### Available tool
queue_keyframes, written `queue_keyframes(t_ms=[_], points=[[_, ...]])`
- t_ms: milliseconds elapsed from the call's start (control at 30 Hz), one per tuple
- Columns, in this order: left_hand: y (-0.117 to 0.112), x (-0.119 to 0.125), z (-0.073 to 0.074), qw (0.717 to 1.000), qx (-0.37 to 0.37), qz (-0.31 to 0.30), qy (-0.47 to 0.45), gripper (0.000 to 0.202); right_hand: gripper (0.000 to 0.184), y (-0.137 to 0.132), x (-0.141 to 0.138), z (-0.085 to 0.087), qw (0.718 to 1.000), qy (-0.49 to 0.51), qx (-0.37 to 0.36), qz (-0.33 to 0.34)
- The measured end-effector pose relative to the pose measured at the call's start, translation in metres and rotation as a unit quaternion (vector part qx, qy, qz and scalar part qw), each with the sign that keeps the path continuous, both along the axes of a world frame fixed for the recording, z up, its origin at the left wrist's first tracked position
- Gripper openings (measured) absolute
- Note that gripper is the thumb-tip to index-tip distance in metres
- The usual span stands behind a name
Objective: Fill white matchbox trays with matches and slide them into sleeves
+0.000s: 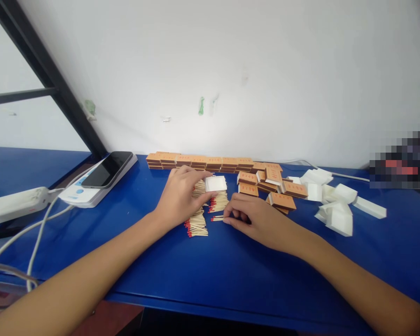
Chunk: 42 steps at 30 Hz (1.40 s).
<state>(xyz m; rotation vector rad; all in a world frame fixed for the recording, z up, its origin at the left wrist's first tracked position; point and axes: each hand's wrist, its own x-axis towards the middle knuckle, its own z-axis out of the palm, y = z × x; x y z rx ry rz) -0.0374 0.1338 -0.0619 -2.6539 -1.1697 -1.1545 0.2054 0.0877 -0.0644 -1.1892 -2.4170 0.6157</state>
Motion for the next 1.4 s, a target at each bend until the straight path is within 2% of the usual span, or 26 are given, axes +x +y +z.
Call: queue_keyframes(t_ms=[467,700,867,1000,1133,1267,1400], points=[[0.001,0.0,0.0,1.0,-0.008,0.001,0.016,0.041,0.014,0.001,0.005,0.002,1.0,-0.02,-0.005,0.003],[-0.005,0.004,-0.002,0.999,-0.02,-0.035,0.025,0.042,0.012,0.006,0.012,0.011,0.988,0.051,0.121,-0.076],[-0.014,0.01,-0.002,0.997,-0.009,-0.069,0.036,0.042,0.012,0.003,0.004,0.009,0.984,0.038,0.162,-0.07],[-0.015,0.01,-0.002,0.997,-0.008,-0.073,0.038,0.042,0.012,0.0,0.002,0.01,0.985,0.033,0.159,-0.061],[-0.01,0.006,-0.003,0.998,-0.016,-0.044,0.03,0.041,0.014,0.001,0.007,0.011,0.983,0.042,0.165,-0.069],[-0.004,0.003,-0.003,1.0,-0.018,0.0,0.014,0.043,0.012,0.004,0.008,0.003,0.993,0.011,0.111,-0.037],[-0.003,0.002,0.0,1.0,-0.019,0.018,0.009,0.042,0.016,0.006,0.004,-0.004,0.998,-0.004,0.068,-0.004]])
